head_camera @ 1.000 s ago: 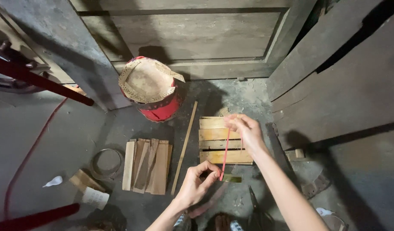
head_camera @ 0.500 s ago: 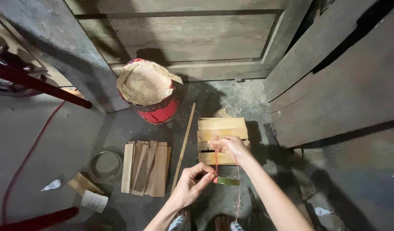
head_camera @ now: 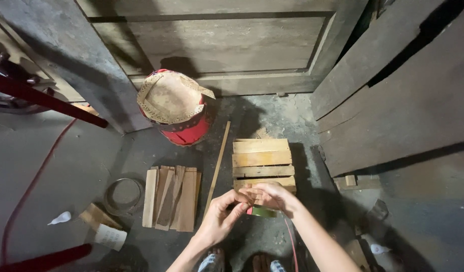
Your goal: The person is wrapping a red string around a thin green flexible strip and tying knots to secure it, likely for instrument construction.
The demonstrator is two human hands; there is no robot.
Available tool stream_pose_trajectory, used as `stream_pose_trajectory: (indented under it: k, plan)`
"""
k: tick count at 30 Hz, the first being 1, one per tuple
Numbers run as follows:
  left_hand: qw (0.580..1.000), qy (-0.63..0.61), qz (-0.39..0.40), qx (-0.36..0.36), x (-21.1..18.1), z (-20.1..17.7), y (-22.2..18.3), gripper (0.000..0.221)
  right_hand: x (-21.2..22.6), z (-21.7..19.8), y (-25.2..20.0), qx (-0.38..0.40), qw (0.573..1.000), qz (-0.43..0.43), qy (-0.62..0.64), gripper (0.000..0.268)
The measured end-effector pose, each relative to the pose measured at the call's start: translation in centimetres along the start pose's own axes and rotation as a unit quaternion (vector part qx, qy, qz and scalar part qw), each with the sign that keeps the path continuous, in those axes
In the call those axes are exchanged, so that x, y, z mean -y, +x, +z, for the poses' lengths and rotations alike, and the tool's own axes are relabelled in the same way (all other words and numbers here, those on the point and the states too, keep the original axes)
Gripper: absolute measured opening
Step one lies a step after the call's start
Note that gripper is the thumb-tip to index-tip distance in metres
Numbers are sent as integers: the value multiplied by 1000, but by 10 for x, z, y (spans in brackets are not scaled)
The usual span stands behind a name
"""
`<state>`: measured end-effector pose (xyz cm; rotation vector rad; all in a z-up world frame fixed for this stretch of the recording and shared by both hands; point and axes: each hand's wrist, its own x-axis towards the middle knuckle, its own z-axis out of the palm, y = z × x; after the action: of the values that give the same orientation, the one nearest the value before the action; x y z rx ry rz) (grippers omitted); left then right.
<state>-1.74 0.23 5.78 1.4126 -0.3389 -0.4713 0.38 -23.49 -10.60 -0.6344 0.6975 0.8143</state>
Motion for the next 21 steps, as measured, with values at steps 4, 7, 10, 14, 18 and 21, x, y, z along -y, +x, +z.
stream_pose_trajectory:
  k: [4, 7, 10, 14, 18, 21]
  plan:
    - [998, 56, 4, 1, -1, 4, -2, 8, -1, 2, 7, -71, 995, -51, -43, 33]
    - [999, 34, 3, 8, 1, 5, -4, 8, -3, 4, 11, -64, 995, -63, -50, 30]
    - [1000, 23, 15, 5, 0, 5, -6, 8, -2, 7, 14, -74, 995, -56, -46, 27]
    - [999, 28, 14, -16, 9, 4, -8, 6, -3, 11, 15, -84, 994, -38, -56, 23]
    - [999, 11, -22, -31, 11, 0, -4, 6, -15, -25, 24, -112, 983, -4, -142, 36]
    - [998, 42, -17, -42, 8, -4, -1, 9, -26, -69, 50, -52, 983, -50, -168, 19]
